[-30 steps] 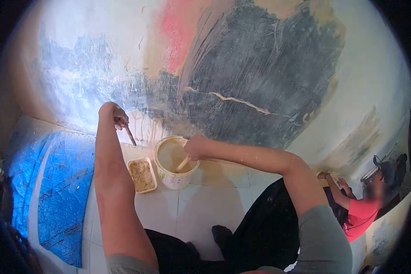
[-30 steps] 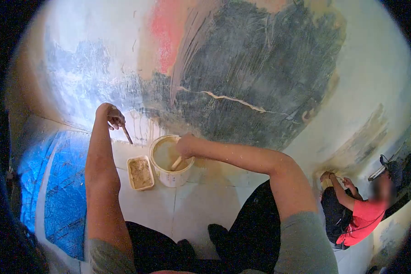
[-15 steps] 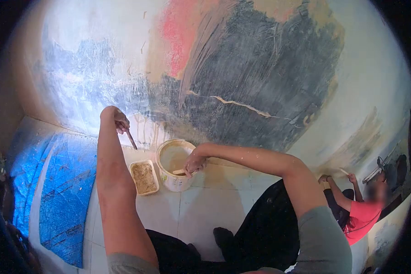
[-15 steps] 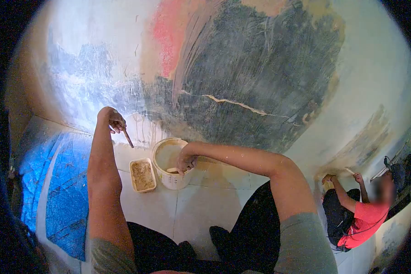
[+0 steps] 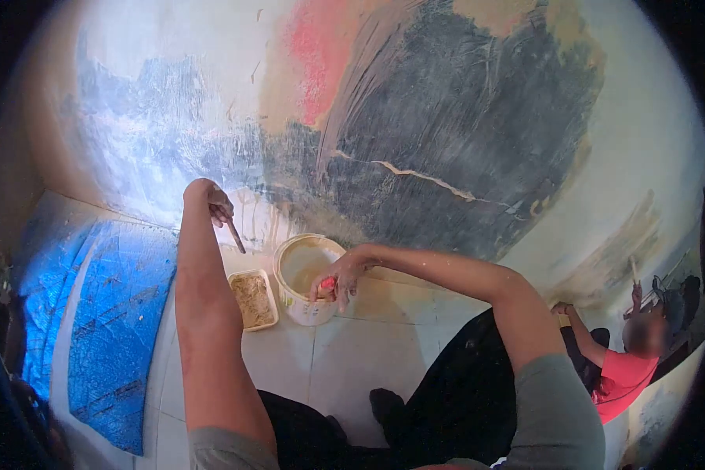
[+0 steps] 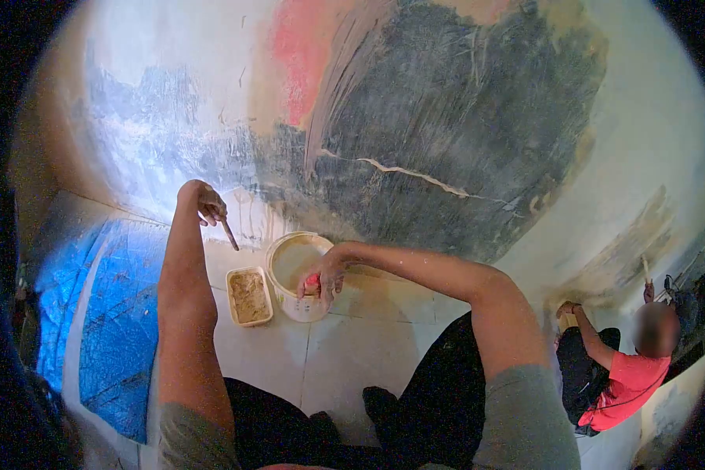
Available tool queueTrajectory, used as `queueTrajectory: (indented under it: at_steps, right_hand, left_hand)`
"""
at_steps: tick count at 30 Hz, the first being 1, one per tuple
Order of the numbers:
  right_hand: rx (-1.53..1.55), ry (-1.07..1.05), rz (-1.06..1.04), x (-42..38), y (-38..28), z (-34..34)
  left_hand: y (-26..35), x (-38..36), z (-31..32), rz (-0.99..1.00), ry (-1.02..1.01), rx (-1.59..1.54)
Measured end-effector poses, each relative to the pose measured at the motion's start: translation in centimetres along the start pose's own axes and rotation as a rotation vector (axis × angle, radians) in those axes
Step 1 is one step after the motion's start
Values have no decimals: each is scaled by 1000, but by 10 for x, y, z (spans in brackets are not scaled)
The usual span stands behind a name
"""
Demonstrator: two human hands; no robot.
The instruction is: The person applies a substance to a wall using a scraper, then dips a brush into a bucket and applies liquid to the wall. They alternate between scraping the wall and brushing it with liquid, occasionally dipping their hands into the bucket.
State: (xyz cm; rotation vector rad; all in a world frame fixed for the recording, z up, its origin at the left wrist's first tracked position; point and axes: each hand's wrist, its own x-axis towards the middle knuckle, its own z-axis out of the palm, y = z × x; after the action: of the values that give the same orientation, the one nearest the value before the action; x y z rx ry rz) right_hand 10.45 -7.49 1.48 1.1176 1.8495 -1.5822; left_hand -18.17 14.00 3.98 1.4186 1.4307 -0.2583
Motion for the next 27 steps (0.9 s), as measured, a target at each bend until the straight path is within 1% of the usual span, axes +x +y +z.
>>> queueTrajectory:
  at_steps: [4,6,7,9,10,12,15,16,18,19,21,22,24,25,27]
  right_hand:
    - [3,54,9,3,-7,0]
    - [71,240,26,5,-10,4]
    - [73,229,21,6,-8,5]
    - [-343,393,-292,8,-4,3]
    - [-337,387,-296,10,-2,5]
    - [-763,585,-259,6,-5,9]
    - [-849,641,-295,-3,-17,9]
    - [-856,648,-296,-8,-23,6]
    - [-687,605,-214,-21,-37,-2]
    - [-696,614,-215,-28,-42,-9]
    - [-350,592,-188,-41,-53,-21]
    - [-360,599,-191,-50,-58,-28]
    - [-492,778,-209,-79,-87,-31]
    - [-500,782,-212,-92,-99,-32]
    - [-900,1069,-249,-117,-118,-31]
  left_hand:
    - [3,6,-2,26,-32,15]
    - [4,6,1,47,-28,6]
    - [4,6,3,40,-18,2]
    - [6,5,5,24,3,27]
    - [6,3,5,20,26,54]
    - [8,6,5,-13,5,82]
    - [12,2,4,22,43,74]
    - [13,-1,4,26,52,76]
    - [17,1,4,23,27,95]
    - [17,1,5,27,40,83]
    - [22,-4,10,33,33,76]
    - [23,-6,11,33,14,66]
    - [21,-1,8,50,15,65]
    - [20,5,6,38,-3,73]
    - [19,14,3,21,-36,125]
